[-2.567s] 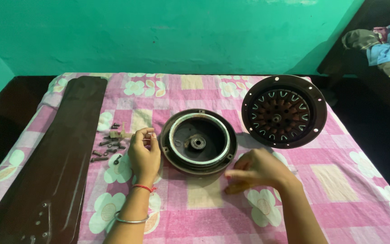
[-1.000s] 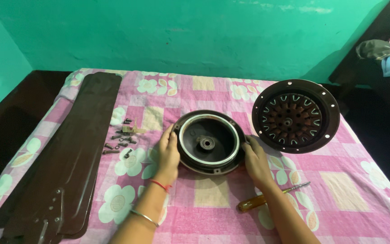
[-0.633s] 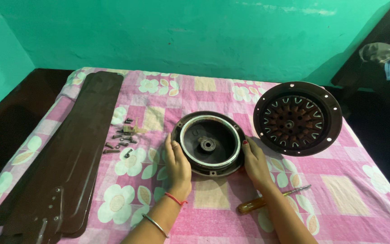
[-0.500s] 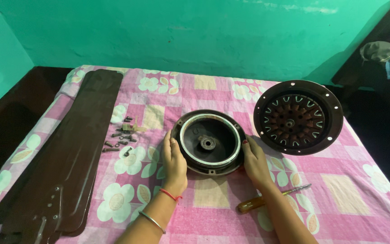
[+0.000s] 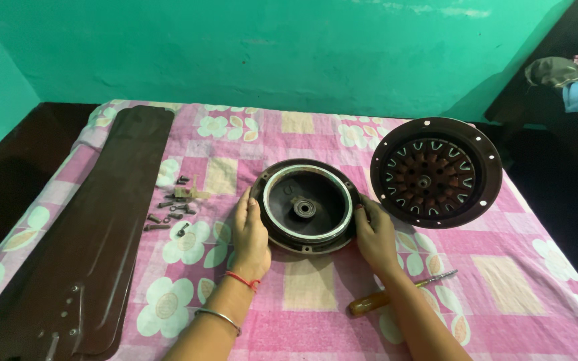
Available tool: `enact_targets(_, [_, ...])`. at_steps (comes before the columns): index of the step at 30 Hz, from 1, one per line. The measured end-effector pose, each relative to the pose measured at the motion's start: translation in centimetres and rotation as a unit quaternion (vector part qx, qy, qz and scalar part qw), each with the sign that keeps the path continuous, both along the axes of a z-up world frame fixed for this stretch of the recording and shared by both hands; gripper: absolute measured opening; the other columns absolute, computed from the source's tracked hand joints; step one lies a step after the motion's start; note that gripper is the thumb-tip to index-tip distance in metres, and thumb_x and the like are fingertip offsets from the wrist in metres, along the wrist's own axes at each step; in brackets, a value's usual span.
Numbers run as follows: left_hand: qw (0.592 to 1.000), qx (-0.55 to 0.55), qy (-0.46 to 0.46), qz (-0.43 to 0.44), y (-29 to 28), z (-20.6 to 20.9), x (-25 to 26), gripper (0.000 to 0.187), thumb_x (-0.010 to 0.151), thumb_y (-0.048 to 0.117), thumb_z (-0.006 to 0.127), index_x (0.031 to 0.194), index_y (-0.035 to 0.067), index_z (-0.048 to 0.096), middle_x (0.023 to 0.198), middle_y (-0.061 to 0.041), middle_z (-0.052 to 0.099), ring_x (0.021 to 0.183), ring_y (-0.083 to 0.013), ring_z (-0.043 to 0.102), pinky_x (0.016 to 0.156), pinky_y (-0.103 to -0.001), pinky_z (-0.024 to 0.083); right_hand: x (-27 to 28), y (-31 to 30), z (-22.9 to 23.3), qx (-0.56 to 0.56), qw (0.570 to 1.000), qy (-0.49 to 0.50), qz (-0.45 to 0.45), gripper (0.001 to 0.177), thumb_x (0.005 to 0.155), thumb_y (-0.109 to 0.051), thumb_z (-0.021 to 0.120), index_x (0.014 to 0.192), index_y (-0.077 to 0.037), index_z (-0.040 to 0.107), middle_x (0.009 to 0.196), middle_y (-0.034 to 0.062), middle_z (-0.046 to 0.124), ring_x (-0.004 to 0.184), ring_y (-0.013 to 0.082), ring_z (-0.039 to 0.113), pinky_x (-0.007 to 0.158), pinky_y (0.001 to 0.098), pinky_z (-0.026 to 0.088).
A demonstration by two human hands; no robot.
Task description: The person disassembles a ceiling fan motor housing on a bed, removes the central shaft, and inspects the internal components. They then reassemble the housing and secure it with screws using a screwdriver.
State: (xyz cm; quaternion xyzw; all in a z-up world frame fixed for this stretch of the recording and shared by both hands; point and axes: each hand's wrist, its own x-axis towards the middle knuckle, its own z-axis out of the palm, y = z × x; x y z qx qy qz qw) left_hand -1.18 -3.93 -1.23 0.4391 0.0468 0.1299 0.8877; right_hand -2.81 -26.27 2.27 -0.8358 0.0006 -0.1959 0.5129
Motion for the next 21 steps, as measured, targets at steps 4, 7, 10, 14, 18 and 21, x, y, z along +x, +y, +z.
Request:
enact_targets(4, [1.0, 0.01, 0.008, 0.015, -0.7, -0.1, -1.0, 0.048, 0.107, 0.023, 0.038, 0.15, 0.002, 0.043, 0.15, -0.012, 0.053, 0.136, -0.0204, 0.052, 0.113, -0.034, 0.041, 0.2, -0.4, 0.1, 0.037, 0.998, 0.011, 0.049, 0.039, 0.103, -0.019, 0.051, 0.135, 0.001, 0.062, 0.119, 0.0164, 0.074, 0.108, 0.0192, 0.067, 0.096, 0.0304, 0.05])
enact_targets(7, [1.0, 0.024, -0.004, 0.016, -0.8, 0.0, -1.5, 0.048, 0.107, 0.023, 0.039, 0.15, 0.002, 0.043, 0.15, -0.013, 0.053, 0.136, -0.0211, 0.051, 0.113, -0.034, 0.04, 0.3, -0.6, 0.2, 0.042, 0.996, 0.019, 0.071, 0.04, 0.105, -0.02, 0.048, 0.137, 0.0, 0.061, 0.124, 0.0162, 0.072, 0.114, 0.0199, 0.066, 0.1, 0.0307, 0.047])
enact_targets(10, [0.999, 0.039, 0.007, 0.01, -0.4, 0.1, -1.3, 0.048, 0.107, 0.023, 0.039, 0.15, 0.002, 0.043, 0.15, -0.012, 0.053, 0.137, -0.0201, 0.051, 0.113, -0.033, 0.04, 0.2, -0.4, -0.1, 0.004, 0.999, -0.003, 0.043, 0.04, 0.105, -0.021, 0.048, 0.138, 0.0, 0.06, 0.126, 0.0172, 0.07, 0.115, 0.0219, 0.066, 0.1, 0.032, 0.047])
enact_targets(14, [0.999, 0.036, -0.011, -0.003, 0.0, 0.3, -0.7, 0.048, 0.108, 0.022, 0.037, 0.15, 0.002, 0.044, 0.15, -0.012, 0.054, 0.138, -0.0208, 0.051, 0.114, -0.033, 0.039, -0.2, -0.2, -0.2, 0.01, 0.999, -0.013, 0.043, 0.04, 0.105, -0.02, 0.047, 0.137, 0.0, 0.059, 0.125, 0.0172, 0.072, 0.116, 0.0227, 0.067, 0.1, 0.0322, 0.048])
enact_targets(18, [0.999, 0.046, -0.012, -0.005, 0.1, 0.2, -0.3, 0.047, 0.108, 0.021, 0.036, 0.15, 0.002, 0.044, 0.15, -0.012, 0.054, 0.138, -0.0209, 0.051, 0.115, -0.033, 0.039, -0.2, -0.1, -0.1, 0.005, 0.999, -0.009, 0.033, 0.04, 0.104, -0.019, 0.047, 0.137, 0.0, 0.06, 0.124, 0.0174, 0.072, 0.115, 0.0227, 0.067, 0.099, 0.0321, 0.048])
enact_targets(21, [0.999, 0.048, -0.011, 0.002, 0.0, -0.2, 0.3, 0.047, 0.107, 0.021, 0.037, 0.149, 0.001, 0.045, 0.149, -0.013, 0.055, 0.138, -0.0215, 0.052, 0.114, -0.033, 0.04, -0.1, -0.1, -0.4, 0.005, 1.0, -0.004, 0.025, 0.041, 0.104, -0.019, 0.047, 0.137, 0.001, 0.06, 0.122, 0.0177, 0.073, 0.113, 0.0227, 0.068, 0.098, 0.0323, 0.049])
